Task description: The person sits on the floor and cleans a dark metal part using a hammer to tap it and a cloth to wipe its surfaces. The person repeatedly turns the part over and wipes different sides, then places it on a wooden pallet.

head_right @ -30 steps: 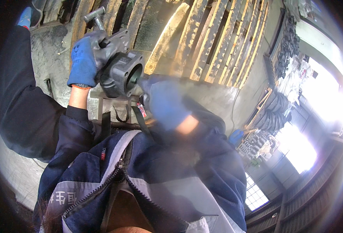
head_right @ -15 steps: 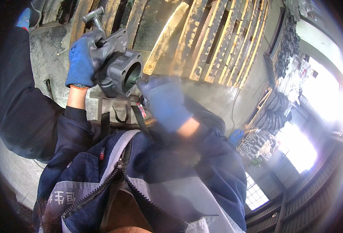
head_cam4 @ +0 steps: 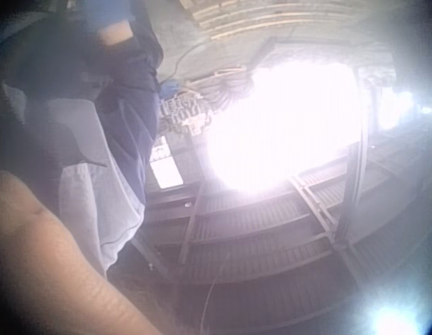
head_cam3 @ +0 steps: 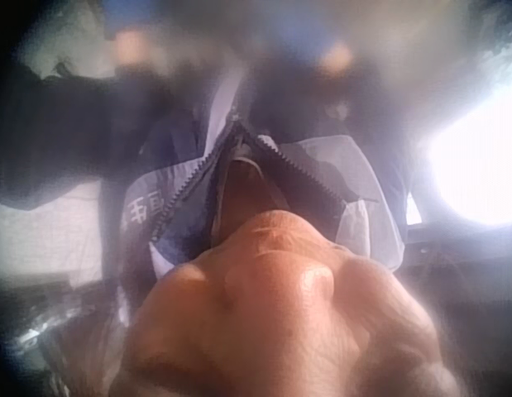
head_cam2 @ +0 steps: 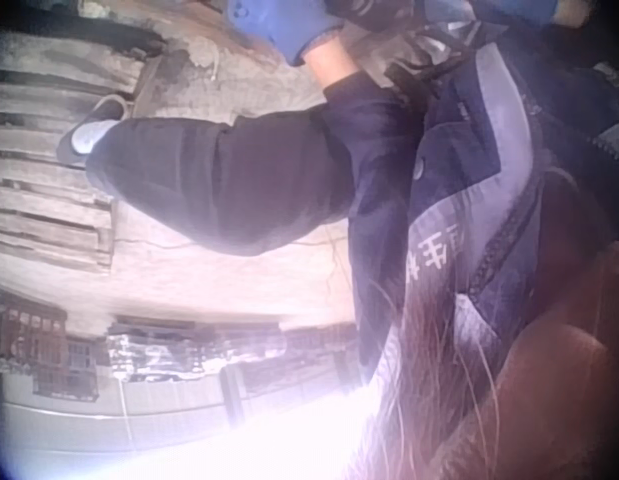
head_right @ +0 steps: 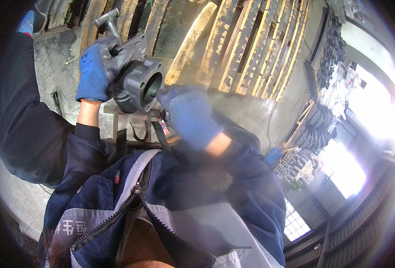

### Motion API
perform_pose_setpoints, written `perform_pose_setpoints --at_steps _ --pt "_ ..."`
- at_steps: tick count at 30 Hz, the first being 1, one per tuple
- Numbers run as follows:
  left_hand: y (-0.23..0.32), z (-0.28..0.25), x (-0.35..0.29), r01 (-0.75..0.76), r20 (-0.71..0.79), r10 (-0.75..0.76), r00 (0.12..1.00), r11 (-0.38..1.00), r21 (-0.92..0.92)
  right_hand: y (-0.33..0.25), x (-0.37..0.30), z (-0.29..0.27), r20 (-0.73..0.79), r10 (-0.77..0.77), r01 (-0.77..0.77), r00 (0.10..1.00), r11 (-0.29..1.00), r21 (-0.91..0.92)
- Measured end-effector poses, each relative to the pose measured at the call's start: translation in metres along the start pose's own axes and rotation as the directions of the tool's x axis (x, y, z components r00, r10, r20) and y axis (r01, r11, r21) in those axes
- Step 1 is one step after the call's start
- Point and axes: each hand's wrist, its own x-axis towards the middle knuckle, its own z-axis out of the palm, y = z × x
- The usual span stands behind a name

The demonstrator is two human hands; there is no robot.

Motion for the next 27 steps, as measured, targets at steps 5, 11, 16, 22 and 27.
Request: perform_pose_setpoints --at_steps 5,11,16,22,27 --pt "0.003 -0.006 0.001 0.020 0.069 -0.022 0.997 0.999 0.031 -0.003 -0.002 -0.005 0.014 -0.053 0.053 0.998 0.998 0.021" --pt "-0.001 -0.002 0.001 0.031 0.081 -0.035 0.996 0.998 0.059 -0.002 0.003 -0.013 0.013 -0.074 0.075 0.997 0.995 -0.071" --pt "-0.002 0.000 0.000 0.025 0.044 -0.026 0.999 0.999 0.030 -0.004 0.003 -0.009 0.097 0.083 -0.092 0.992 0.992 0.091" --pt "-0.001 -0.003 0.001 0.038 0.088 -0.039 0.995 0.999 0.021 0.000 -0.008 -0.002 0.017 0.116 -0.117 0.993 0.981 0.156" --pt "-0.004 0.001 -0.001 0.026 0.041 -0.026 0.999 1.000 0.000 -0.001 -0.013 -0.007 -0.027 0.029 -0.025 0.999 0.992 0.125"
